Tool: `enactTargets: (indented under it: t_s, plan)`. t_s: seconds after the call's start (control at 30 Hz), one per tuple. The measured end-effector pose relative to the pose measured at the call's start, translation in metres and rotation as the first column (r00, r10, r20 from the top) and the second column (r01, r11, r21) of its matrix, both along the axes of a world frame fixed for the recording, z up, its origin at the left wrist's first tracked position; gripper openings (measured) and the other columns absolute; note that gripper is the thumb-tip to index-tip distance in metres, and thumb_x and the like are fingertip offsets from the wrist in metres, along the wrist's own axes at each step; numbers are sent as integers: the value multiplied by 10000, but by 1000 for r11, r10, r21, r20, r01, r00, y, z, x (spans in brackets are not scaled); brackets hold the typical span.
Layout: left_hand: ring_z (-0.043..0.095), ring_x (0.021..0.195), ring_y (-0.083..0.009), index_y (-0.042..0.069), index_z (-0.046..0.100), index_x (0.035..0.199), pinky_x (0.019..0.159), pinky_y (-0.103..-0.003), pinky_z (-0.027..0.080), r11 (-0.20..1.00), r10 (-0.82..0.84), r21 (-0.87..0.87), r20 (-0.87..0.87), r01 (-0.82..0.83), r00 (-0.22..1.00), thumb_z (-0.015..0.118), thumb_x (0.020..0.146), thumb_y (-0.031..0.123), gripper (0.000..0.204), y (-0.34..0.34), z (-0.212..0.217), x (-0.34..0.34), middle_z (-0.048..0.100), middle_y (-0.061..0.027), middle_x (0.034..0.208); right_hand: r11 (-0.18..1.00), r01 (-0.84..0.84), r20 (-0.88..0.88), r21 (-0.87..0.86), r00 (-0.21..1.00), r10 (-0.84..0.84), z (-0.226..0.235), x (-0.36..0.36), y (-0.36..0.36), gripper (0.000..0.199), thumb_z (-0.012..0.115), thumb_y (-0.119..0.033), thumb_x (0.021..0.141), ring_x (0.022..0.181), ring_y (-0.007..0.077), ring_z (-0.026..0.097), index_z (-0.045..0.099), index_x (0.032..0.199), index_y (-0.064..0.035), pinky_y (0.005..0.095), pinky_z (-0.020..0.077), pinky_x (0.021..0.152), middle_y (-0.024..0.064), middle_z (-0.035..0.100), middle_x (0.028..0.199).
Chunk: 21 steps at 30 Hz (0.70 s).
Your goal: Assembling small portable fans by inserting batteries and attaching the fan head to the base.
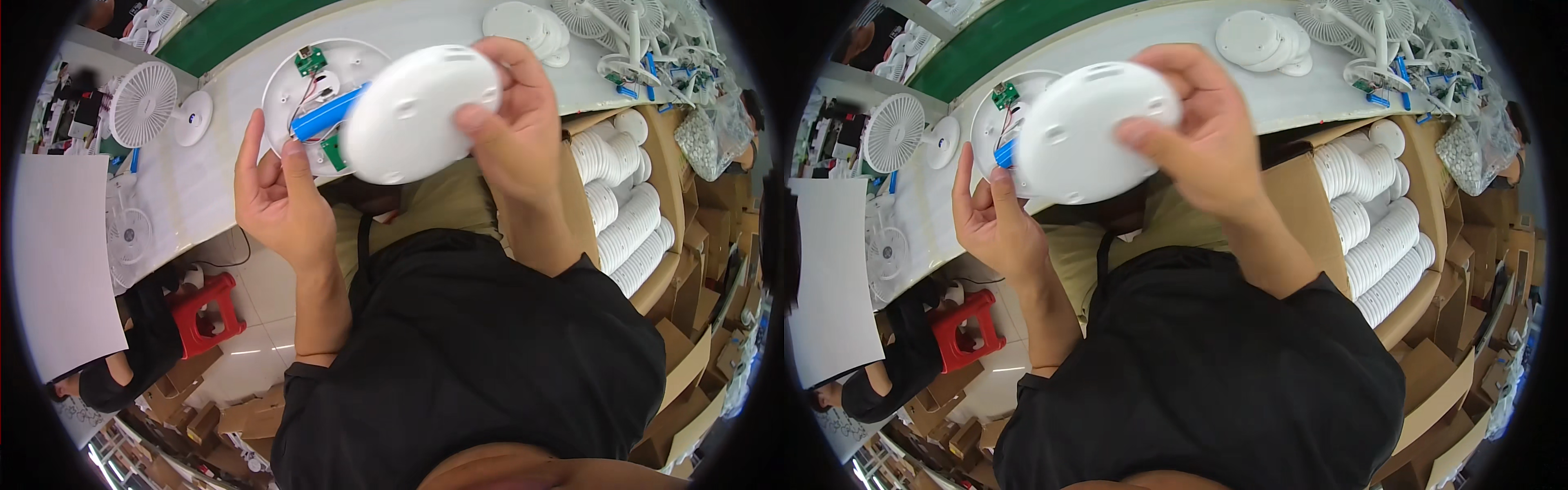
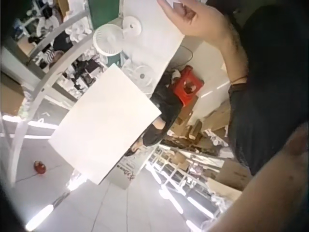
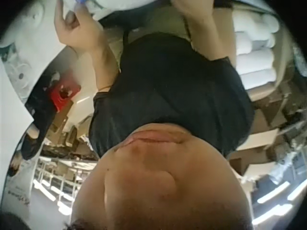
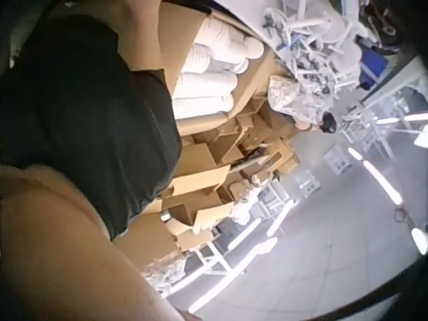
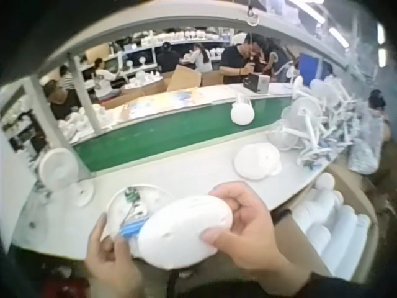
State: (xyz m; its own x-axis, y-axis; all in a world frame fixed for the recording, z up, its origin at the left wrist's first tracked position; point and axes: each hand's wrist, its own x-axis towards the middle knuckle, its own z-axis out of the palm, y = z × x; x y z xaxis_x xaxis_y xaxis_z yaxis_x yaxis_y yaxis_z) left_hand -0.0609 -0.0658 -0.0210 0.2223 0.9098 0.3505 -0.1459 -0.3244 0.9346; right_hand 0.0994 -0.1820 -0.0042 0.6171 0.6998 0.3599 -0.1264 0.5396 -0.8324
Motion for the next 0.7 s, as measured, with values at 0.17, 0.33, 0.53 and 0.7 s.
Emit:
enactTargets:
  t_s: [0.17, 0.33, 0.53, 0.7]
  plan:
    - [658, 808, -143, -55, 533, 1313, 706, -199, 524, 999, 0, 48, 18, -1, 1000, 589, 904, -41, 414, -7, -10, 1, 702, -188, 972, 997, 52, 116, -49, 992, -46, -7, -22, 36, 417, 679, -6, 813, 968, 203, 595, 555, 1211, -13, 291, 511, 862, 145, 616, 1117]
    - [675, 900, -192, -71, 499, 1338, 766, -242, 548, 999, -12, 30, 3, 12, 1000, 562, 921, -11, 425, -10, -18, -8, 673, -232, 1095, 985, 4, 85, -171, 996, 11, -3, -29, 37, 465, 670, -10, 841, 1008, 204, 581, 517, 1280, -4, 293, 507, 886, 147, 578, 1174]
    - [648, 1015, -248, -83, 386, 1419, 837, -291, 542, 972, -188, -85, 275, 219, 943, 531, 957, 90, 513, -18, -20, -19, 617, -262, 1203, 976, 73, 182, -207, 983, -35, -8, -43, 32, 495, 666, -8, 846, 1038, 203, 563, 504, 1314, 1, 287, 488, 908, 148, 557, 1212]
    - [607, 1102, -288, -92, 289, 1462, 898, -326, 521, 991, -135, -33, -138, 132, 981, 489, 981, 174, 586, -31, -16, -29, 562, -275, 1273, 972, 178, 457, -157, 885, -88, -14, -44, 33, 497, 666, -10, 842, 1042, 209, 552, 512, 1315, -2, 276, 471, 902, 149, 547, 1225]
